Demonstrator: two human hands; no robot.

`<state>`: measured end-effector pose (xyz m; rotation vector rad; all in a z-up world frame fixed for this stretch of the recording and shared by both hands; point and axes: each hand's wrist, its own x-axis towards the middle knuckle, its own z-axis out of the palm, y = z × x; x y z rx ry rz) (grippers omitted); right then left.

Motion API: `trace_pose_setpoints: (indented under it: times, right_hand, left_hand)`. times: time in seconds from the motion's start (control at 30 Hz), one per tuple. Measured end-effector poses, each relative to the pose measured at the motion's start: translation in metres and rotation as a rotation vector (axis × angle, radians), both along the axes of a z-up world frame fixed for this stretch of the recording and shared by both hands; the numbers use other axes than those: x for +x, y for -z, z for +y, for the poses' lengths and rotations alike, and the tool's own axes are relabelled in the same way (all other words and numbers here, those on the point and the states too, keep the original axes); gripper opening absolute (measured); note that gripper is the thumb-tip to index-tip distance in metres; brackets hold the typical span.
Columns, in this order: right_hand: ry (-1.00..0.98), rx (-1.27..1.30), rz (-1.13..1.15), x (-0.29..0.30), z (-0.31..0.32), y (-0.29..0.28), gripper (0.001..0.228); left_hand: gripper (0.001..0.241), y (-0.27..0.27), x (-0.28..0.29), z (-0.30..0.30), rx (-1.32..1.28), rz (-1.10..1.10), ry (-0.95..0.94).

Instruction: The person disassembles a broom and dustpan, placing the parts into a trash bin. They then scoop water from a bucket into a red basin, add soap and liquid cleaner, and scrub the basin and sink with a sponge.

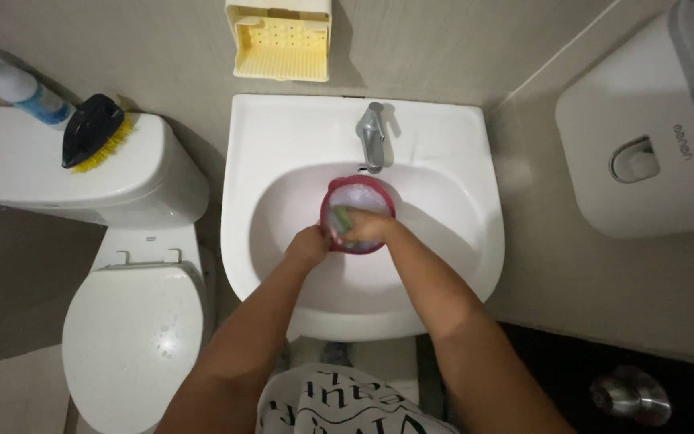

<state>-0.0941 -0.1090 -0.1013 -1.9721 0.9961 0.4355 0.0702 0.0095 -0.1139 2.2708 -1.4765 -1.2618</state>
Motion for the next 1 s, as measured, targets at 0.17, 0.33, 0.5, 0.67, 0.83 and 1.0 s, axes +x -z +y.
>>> trace_pose_setpoints:
  times: [0.17, 0.33, 0.5, 0.67, 0.83, 1.0]
  right_hand:
    - [0.063, 0.121, -0.051, -0.008, -0.002, -0.069, 0.068]
    - [0.318, 0.028, -0.277, -0.064, -0.021, -0.046, 0.061]
    - [0.282, -0.801, -0.592, -0.104, -0.023, -0.064, 0.034]
    - [0.082, -1.08, -0.126, -0.107, -0.017, -0.025, 0.013]
    - [-0.097, -1.077, -0.083, -0.06, 0.017, -0.002, 0.025]
    - [-0.024, -0.598, 0.123, -0.054, 0.003, -0.01, 0.026]
  left_hand:
    - [0.04, -0.025, 0.004, 0.007, 0.015, 0.018, 0.003]
    - [0.034, -0.036, 0.01, 0.011, -0.048, 0.009, 0.043]
    - [0.038, -0.094, 0.016, 0.016, 0.131, -0.027, -0.054]
    - [0.037, -0.117, 0.028, 0.03, 0.083, -0.086, -0.079]
    - [0.036, -0.135, 0.037, 0.032, 0.056, -0.103, -0.134]
    - [0.038, -0.161, 0.044, 0.035, 0.036, -0.15, -0.101]
